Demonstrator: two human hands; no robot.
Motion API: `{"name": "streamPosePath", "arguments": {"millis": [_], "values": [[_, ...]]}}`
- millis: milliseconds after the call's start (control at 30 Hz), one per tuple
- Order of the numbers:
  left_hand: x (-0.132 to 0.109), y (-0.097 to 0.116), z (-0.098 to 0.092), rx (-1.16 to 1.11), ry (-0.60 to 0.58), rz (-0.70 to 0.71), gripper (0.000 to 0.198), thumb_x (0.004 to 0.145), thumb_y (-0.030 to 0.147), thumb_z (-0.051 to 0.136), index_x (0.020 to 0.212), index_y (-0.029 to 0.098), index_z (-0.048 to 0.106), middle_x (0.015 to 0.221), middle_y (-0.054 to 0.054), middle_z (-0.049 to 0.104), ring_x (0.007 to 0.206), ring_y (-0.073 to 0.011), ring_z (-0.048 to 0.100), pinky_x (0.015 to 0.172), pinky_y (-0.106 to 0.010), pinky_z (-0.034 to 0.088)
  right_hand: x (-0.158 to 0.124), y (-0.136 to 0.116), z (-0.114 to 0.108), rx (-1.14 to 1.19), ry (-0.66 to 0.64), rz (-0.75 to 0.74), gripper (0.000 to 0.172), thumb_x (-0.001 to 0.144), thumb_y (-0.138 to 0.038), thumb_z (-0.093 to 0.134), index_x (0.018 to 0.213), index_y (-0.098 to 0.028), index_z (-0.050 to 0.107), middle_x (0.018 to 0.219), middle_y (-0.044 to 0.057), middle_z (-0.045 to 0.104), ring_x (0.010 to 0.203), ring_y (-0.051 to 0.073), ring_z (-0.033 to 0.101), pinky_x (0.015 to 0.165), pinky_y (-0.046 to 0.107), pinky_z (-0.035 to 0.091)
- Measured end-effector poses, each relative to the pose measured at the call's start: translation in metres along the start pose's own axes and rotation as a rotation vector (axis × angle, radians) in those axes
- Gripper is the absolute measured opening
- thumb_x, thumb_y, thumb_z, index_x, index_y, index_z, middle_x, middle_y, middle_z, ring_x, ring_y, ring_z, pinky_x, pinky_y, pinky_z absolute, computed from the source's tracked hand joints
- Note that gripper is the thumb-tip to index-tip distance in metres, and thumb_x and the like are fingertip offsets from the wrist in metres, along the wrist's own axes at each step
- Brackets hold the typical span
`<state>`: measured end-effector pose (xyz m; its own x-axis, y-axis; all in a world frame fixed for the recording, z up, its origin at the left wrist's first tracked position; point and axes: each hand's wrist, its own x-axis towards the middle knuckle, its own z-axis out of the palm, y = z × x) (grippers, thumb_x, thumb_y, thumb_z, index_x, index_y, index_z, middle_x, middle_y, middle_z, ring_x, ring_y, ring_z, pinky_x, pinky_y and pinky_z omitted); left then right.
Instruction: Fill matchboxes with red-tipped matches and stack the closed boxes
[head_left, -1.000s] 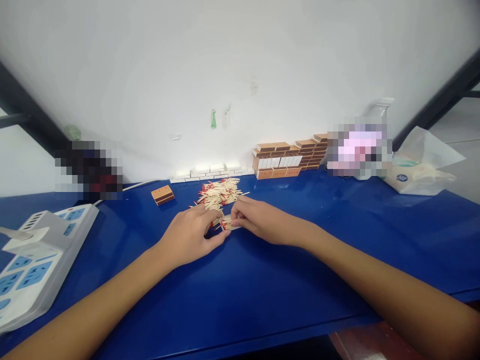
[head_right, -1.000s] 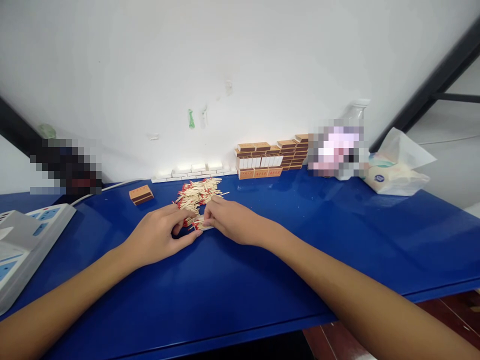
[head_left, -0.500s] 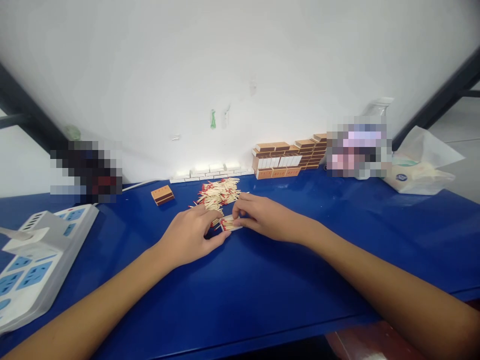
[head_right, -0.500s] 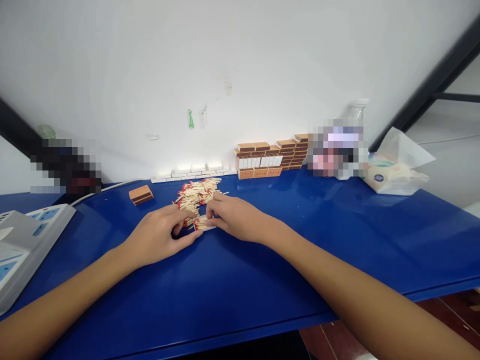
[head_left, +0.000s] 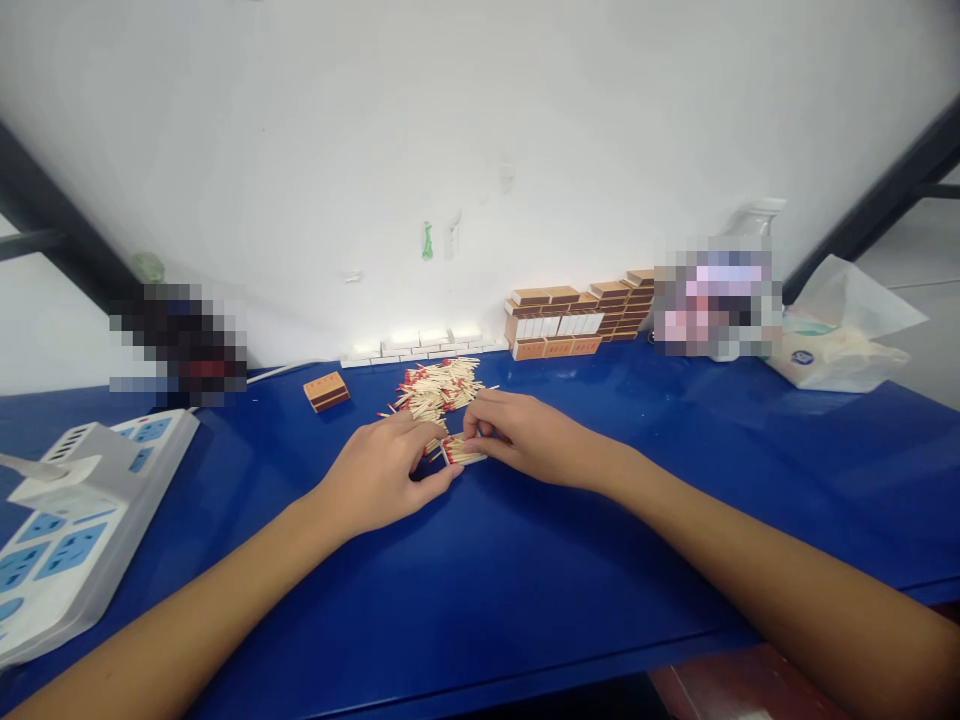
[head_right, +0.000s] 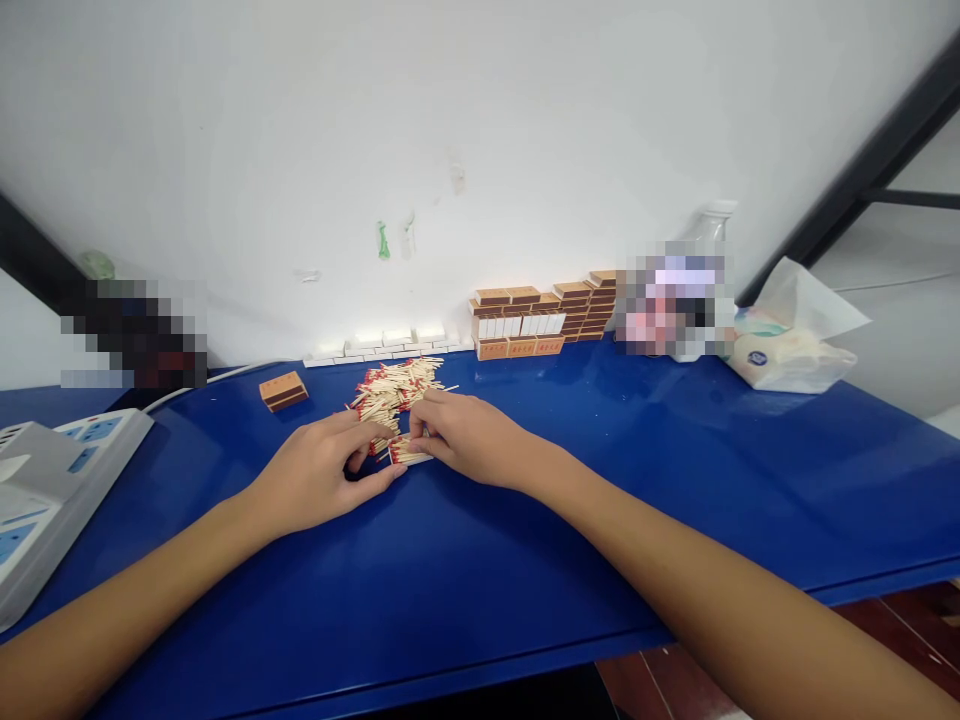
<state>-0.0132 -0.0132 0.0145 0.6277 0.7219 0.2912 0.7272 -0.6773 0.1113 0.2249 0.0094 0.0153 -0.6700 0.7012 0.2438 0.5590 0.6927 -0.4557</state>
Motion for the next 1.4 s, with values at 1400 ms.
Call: {"name": "streamPosePath", "arguments": {"millis": [1400], "values": [[-0.0011,0.0012,0.0004,-0.039,0.000,0.033,0.028,0.098,0.046,0.060,0.096,0.019,0.066,0.077,-0.002,0.064,0.071,-0.0184,0.058,0.065,-0.032,0.042,0.0002,-0.0041,0.0068,0.054,-0.014,-0.013,0.009,0.101,-0.026,0.063,0.096,-0.019,0.067,0.100,0.004,0.063,0.083,0.015,0.059,0.073,0.028,0.046]]}}
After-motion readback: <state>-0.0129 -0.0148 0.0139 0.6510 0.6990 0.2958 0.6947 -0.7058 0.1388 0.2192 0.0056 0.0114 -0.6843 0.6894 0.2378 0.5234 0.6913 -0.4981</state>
